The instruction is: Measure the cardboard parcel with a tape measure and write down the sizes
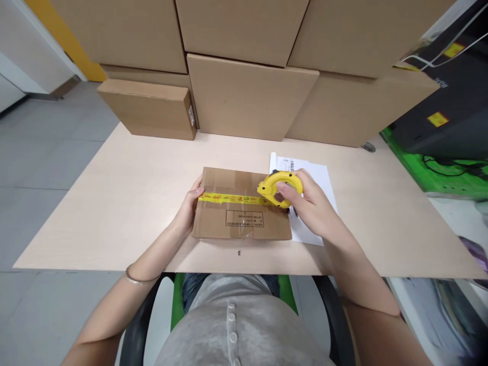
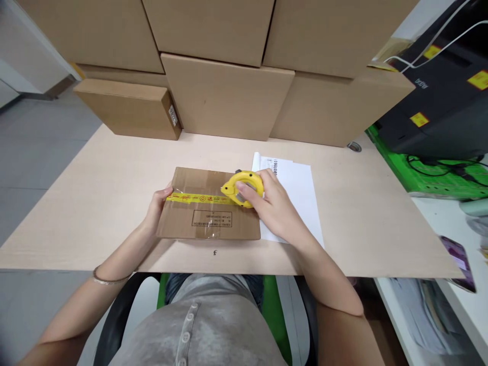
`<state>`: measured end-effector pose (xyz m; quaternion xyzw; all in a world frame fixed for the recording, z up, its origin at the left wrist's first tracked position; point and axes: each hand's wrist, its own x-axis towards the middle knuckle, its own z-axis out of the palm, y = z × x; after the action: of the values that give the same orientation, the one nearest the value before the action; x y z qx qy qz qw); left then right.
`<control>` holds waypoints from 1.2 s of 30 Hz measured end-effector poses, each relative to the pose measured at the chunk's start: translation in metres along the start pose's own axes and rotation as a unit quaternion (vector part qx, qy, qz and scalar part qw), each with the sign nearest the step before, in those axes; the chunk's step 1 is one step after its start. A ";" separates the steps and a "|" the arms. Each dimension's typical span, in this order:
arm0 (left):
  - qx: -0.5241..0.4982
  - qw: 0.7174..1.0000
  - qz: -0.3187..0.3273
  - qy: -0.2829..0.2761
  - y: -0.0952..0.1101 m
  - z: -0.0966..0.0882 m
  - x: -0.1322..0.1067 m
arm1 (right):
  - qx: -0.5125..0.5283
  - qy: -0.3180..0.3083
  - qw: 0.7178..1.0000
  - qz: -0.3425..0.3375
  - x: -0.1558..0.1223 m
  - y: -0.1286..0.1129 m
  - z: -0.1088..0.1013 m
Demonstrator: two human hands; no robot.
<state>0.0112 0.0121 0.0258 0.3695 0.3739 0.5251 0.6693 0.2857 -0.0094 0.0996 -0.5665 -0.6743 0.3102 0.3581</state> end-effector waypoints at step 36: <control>0.033 0.995 0.020 0.094 -0.024 -0.024 0.009 | -0.041 -0.141 0.979 0.143 -0.017 0.137 -0.029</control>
<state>0.0022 0.0192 -0.0075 0.3475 0.4448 0.5580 0.6083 0.3861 -0.0031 0.0002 -0.6215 -0.6422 0.4074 0.1879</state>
